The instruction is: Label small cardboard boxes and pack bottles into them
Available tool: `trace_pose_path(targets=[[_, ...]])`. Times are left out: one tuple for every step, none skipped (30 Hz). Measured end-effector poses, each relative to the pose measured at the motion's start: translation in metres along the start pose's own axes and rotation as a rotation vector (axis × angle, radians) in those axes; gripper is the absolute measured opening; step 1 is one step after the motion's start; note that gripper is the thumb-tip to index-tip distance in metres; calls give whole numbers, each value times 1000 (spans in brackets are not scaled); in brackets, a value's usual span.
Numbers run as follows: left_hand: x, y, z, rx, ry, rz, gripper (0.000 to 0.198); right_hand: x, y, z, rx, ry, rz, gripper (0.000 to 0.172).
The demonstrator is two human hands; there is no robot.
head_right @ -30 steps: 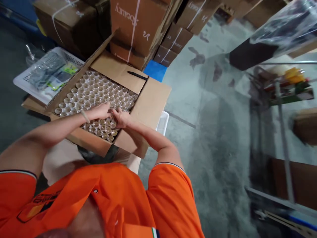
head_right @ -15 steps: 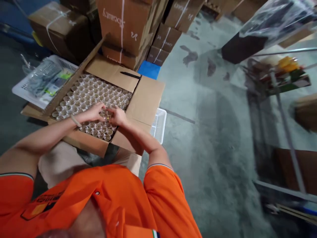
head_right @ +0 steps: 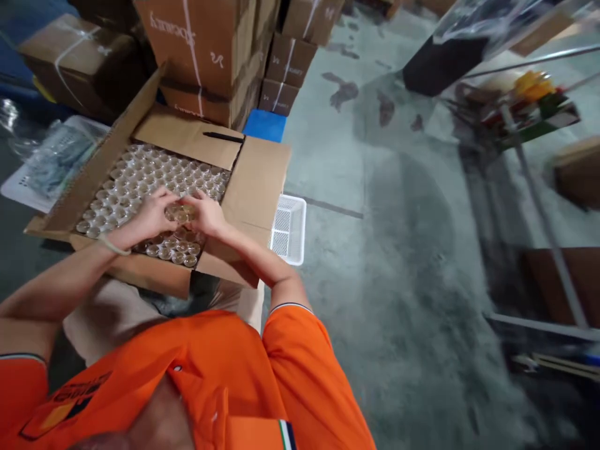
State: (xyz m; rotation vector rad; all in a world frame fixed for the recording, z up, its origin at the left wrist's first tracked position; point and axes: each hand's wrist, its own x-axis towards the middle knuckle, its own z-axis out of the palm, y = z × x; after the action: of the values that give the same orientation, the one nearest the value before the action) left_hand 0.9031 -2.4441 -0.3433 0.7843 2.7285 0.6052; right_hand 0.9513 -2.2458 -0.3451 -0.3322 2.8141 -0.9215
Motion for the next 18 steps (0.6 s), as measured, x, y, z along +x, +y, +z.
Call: trace_pose_path(targets=[[1,11,-10,25,38,39,57,-7,0,-11,9,56,-13,57],[5,24,-20,49,77,83,58,-14,2,-24,9,118,-20,58],[11,39,-29,66,111,132,58,-22,6,-37,-2,178,-15,58],[20,56,-35,76,134,181,58,-30,13,-50,-24,229,8,59],[31,74,-37,80,142,229,57,-40,22,-62,-54,270,48,60],[44,93,-35,79,131,277,56,-50,35,-73,-86,303,102,62],[57,113,-29,74,104,320,56,-61,49,-82,-112,331,160,63],[71,132,-18,66,68,357,55,-73,66,-88,-127,359,217,63],[84,151,-4,58,28,390,54,-86,85,-91,-130,391,270,63],[97,167,13,49,-12,421,53,-98,104,-91,-123,423,319,62],[108,182,32,42,-51,446,51,-109,124,-88,-109,452,365,60],[119,194,53,38,-92,464,50,-119,143,-83,-92,475,409,59],[128,204,74,40,-134,476,50,-127,161,-76,-73,491,453,58],[136,211,94,48,-178,483,53,-133,178,-67,-54,499,502,58],[143,216,114,60,-223,485,56,-138,193,-57,-36,503,555,57],[149,220,133,74,-266,483,60,-140,205,-46,-17,499,610,56],[153,222,151,86,-301,480,62,-141,216,-35,2,491,663,55],[156,222,167,96,-326,480,62,-142,224,-23,20,476,711,54]])
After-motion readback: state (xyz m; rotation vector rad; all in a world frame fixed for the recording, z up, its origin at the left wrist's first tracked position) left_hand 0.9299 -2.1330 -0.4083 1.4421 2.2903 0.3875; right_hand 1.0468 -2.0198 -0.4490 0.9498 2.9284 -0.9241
